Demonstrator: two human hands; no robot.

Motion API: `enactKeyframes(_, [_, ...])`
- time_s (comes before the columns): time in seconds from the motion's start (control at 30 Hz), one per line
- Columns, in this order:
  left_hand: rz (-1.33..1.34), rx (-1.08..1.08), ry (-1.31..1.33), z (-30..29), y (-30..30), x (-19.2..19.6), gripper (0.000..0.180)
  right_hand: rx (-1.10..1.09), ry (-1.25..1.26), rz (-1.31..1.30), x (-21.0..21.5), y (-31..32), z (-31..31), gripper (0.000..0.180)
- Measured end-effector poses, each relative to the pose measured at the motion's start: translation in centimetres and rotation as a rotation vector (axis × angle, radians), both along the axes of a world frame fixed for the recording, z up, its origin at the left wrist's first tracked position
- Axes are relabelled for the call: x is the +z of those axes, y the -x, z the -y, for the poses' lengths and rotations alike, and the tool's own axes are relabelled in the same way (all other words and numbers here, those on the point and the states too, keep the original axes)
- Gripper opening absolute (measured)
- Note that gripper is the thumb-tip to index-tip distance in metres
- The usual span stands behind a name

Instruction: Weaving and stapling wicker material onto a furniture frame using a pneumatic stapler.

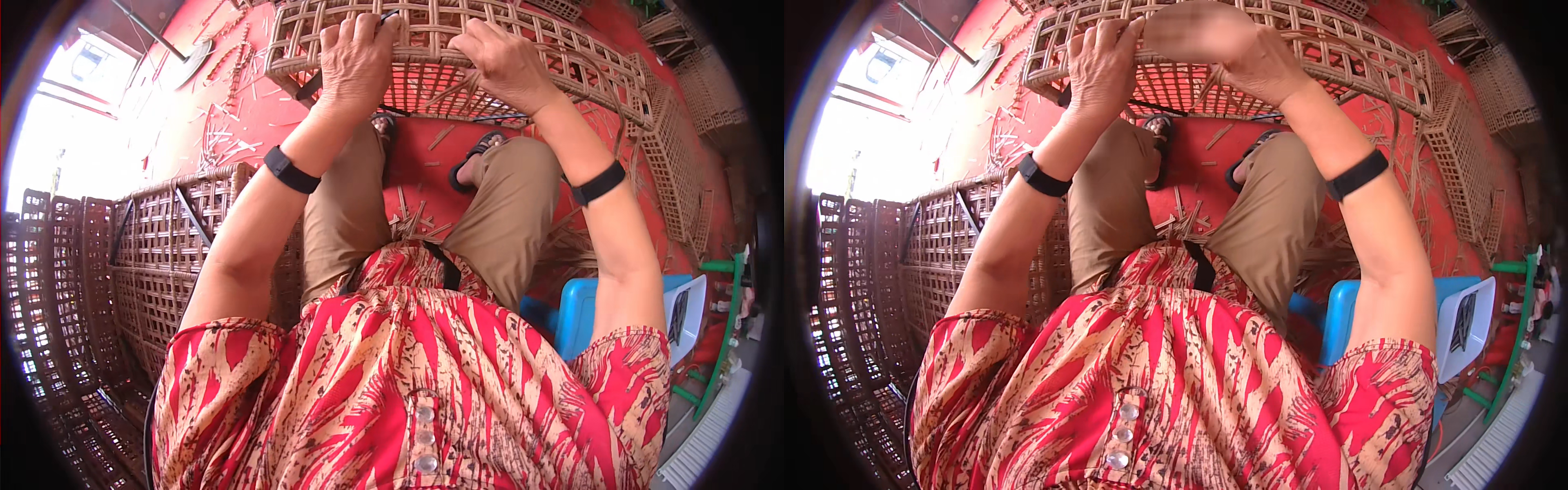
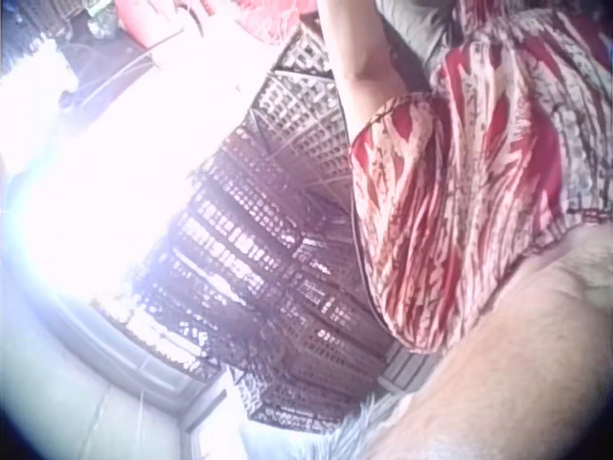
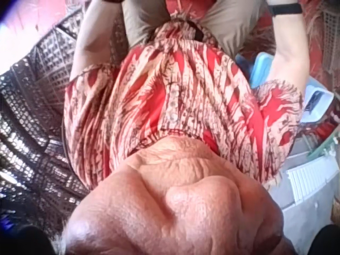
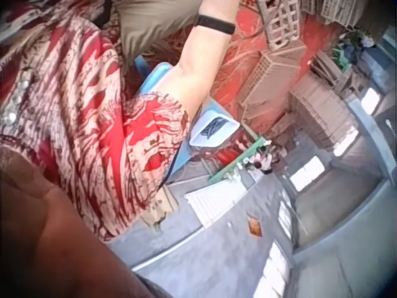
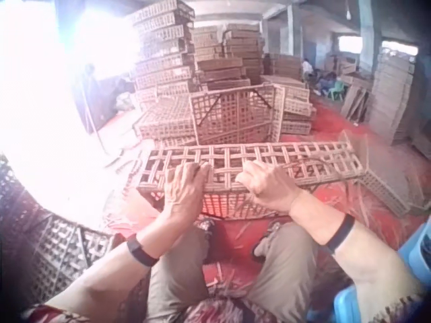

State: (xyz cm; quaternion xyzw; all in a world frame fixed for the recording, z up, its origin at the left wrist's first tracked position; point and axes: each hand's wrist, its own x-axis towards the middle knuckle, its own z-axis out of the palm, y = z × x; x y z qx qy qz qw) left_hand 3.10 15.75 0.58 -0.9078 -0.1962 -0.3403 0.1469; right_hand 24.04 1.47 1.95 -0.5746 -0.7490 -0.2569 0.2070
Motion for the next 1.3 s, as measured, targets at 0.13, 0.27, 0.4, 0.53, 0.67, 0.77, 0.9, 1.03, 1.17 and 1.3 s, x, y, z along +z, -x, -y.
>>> enactKeyframes(0.13, [0.049, -0.127, 0.192, 1.1, 0.0, 0.8, 0.049, -0.084, 0.038, -0.003, 1.5, 1.2, 3.0, 0.034])
enactKeyframes(0.27, [0.077, -0.197, 0.168, 2.0, -0.4, 1.0, 0.049, -0.273, 0.164, -0.022, 1.3, 3.6, 7.6, 0.023])
enactKeyframes(0.4, [0.055, -0.226, 0.185, 2.5, -0.4, 0.9, 0.05, -0.479, 0.442, -0.136, 0.1, 6.7, 11.7, 0.017])
enactKeyframes(0.53, [0.065, -0.272, 0.224, 2.9, 0.2, 1.0, 0.058, -0.531, 0.583, -0.45, -0.6, 8.2, 14.4, 0.017])
enactKeyframes(0.67, [0.05, -0.296, 0.31, 3.5, 0.9, 1.0, 0.058, -0.53, 0.541, -0.768, -1.6, 8.9, 15.9, 0.021])
enactKeyframes(0.77, [0.044, -0.322, 0.371, 3.9, 1.2, 0.9, 0.059, -0.597, 0.551, -0.907, -2.7, 9.2, 16.7, 0.021])
enactKeyframes(0.9, [0.093, -0.313, 0.285, 4.0, 1.4, 0.7, 0.05, -0.612, 0.541, -1.234, -4.1, 9.1, 17.1, 0.022])
enactKeyframes(1.03, [0.212, -0.438, 0.232, 5.9, 1.7, 0.5, 0.05, -0.576, 0.621, -1.258, -4.3, 9.1, 17.4, 0.023])
enactKeyframes(1.17, [-0.007, -0.685, 0.656, 12.7, 2.5, -1.2, 0.069, -0.477, 0.558, -1.451, -2.7, 10.1, 17.7, 0.023])
enactKeyframes(1.3, [-0.002, -0.766, 0.991, 16.9, 2.2, -2.0, 0.082, -0.392, 0.411, -1.459, 0.3, 11.1, 18.6, 0.032])
